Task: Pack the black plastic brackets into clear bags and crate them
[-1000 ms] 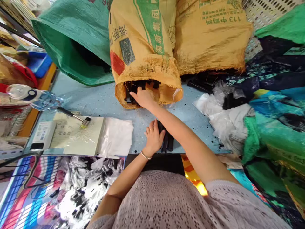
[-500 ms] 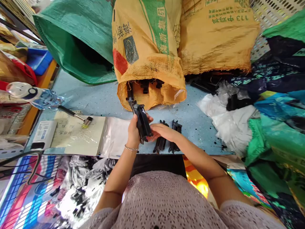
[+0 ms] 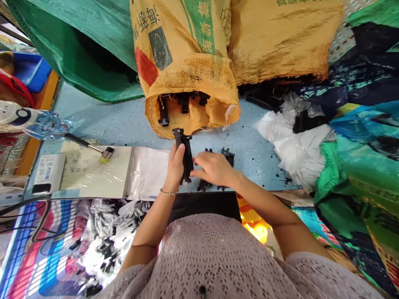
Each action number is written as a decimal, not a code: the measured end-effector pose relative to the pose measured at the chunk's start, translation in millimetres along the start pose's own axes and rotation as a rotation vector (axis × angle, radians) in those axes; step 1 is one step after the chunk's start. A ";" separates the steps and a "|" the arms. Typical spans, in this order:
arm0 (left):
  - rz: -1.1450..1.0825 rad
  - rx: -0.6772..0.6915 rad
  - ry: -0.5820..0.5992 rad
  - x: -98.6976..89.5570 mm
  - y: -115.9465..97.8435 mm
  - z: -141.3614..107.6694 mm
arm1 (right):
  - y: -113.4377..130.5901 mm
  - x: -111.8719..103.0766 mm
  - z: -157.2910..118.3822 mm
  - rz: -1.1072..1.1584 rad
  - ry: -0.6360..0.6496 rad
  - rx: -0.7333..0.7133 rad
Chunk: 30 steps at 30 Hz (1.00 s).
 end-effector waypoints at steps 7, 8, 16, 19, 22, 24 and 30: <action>0.581 0.169 0.050 -17.4 13.0 7.5 | -3.1 5.7 0.5 -0.030 0.215 0.106; 0.718 0.137 0.048 -17.2 20.1 6.1 | -6.7 0.6 17.7 -0.036 0.189 0.127; 0.906 0.095 0.087 2.2 51.5 -14.1 | -28.8 24.3 197.0 0.282 0.136 0.497; 0.574 0.164 0.016 -24.1 29.7 -1.4 | -33.6 38.2 199.5 0.585 0.177 0.520; 0.063 0.154 -0.045 -47.8 5.7 19.3 | -26.0 44.2 150.7 0.744 0.230 0.483; -0.270 0.065 -0.002 -47.4 -1.9 31.5 | -13.4 45.6 106.5 0.889 0.298 0.433; -0.547 -0.101 0.079 -20.5 -7.9 31.6 | -5.6 21.8 51.4 0.766 0.454 0.263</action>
Point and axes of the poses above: each hand's wrist, its own z-axis towards the middle knuckle, its own x-axis out of the palm, y = z × x, the point moved 5 cm from there along z, towards the middle knuckle, and after that the axes turned 12 degrees about -z, right-handed, at the moved point
